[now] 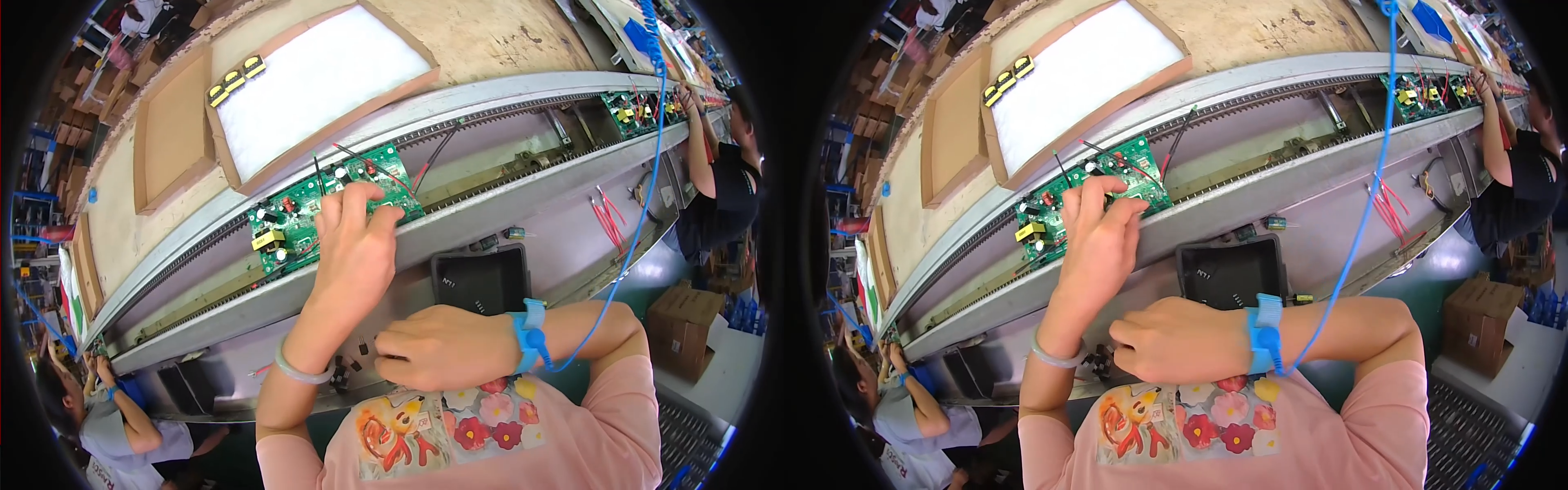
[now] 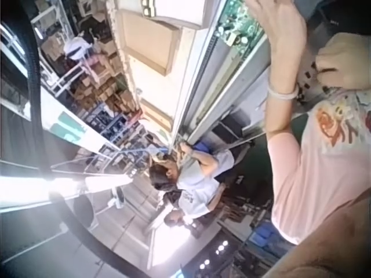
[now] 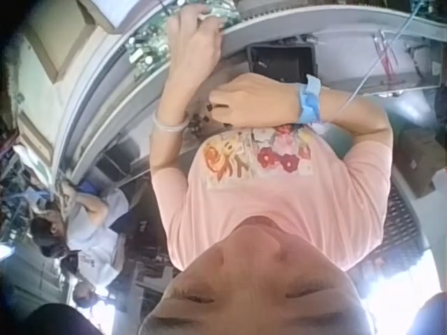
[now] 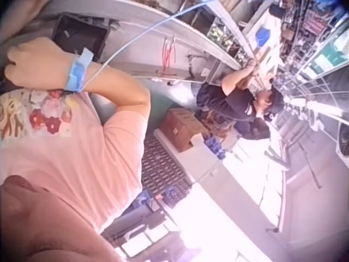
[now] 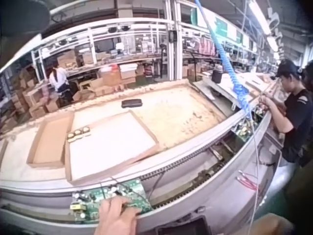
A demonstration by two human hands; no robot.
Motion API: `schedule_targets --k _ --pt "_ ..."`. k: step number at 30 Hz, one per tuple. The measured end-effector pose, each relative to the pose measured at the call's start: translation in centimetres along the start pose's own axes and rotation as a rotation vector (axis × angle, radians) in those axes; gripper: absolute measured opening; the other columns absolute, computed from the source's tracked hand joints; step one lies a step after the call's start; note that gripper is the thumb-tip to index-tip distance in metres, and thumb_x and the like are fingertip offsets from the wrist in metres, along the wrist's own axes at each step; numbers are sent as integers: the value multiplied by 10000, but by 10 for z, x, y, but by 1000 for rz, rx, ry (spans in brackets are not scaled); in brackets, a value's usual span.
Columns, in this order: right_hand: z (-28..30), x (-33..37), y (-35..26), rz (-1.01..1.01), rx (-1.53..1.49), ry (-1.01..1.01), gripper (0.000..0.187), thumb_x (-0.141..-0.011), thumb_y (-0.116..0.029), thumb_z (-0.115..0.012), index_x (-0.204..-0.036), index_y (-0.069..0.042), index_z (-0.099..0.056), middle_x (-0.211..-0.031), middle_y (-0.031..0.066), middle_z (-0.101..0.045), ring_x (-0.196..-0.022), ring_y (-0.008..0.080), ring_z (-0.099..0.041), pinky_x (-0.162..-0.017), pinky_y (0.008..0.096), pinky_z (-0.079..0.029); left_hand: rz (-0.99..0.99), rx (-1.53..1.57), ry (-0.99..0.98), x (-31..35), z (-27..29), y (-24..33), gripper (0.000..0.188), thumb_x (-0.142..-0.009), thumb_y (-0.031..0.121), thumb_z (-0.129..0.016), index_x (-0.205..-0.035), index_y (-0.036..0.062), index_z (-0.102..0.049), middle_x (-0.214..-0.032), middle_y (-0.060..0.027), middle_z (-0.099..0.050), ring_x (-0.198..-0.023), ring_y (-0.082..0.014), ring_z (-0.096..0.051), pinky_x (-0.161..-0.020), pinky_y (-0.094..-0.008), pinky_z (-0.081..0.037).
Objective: The person assembles circuit boards on an assembly line by inserting electronic components, transformers, and wires into the boards by hand. The person also places small components into a container and slides the circuit boards along the conveyor track.
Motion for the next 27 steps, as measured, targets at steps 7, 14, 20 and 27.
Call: schedule_targets --k 7,14,20,27 --pt "66 11 42 -227 177 314 219 -739 0 -708 -953 -26 -667 -893 108 -654 -816 297 -670 -680 388 -551 202 592 -142 33 43 -4 424 -838 -195 -516 -1171 48 -621 -1311 -144 -572 -1107 -289 -590 -971 -384 -480" --pt "62 4 91 -359 291 328 164 -781 19 -701 -937 -13 -662 -868 135 -645 -814 343 -635 -684 434 -523 628 1270 -125 73 41 -4 398 -837 -150 -710 -1202 -65 -577 -1176 -162 -652 -1069 -284 -707 -833 -340 -610" --pt "61 -6 94 -301 355 291 138 -772 26 -685 -894 -22 -642 -820 115 -630 -797 328 -613 -666 440 -509 841 1427 -221 103 26 -7 379 -858 -115 -719 -1206 -77 -572 -1110 -193 -662 -951 -243 -734 -840 -319 -620" --pt "59 -6 94 -252 385 255 134 -760 15 -671 -878 -37 -633 -789 106 -612 -781 319 -598 -671 420 -497 689 1314 -161 104 22 -4 155 -865 -144 -684 -1004 -81 -659 -1139 -171 -653 -959 -259 -736 -807 -332 -634"
Point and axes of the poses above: each hand's wrist, its own x-axis away from the middle knuckle, its own z-axis out of the back of the hand, y = z × x, the point moved 4 cm from there along -x, towards the middle knuckle
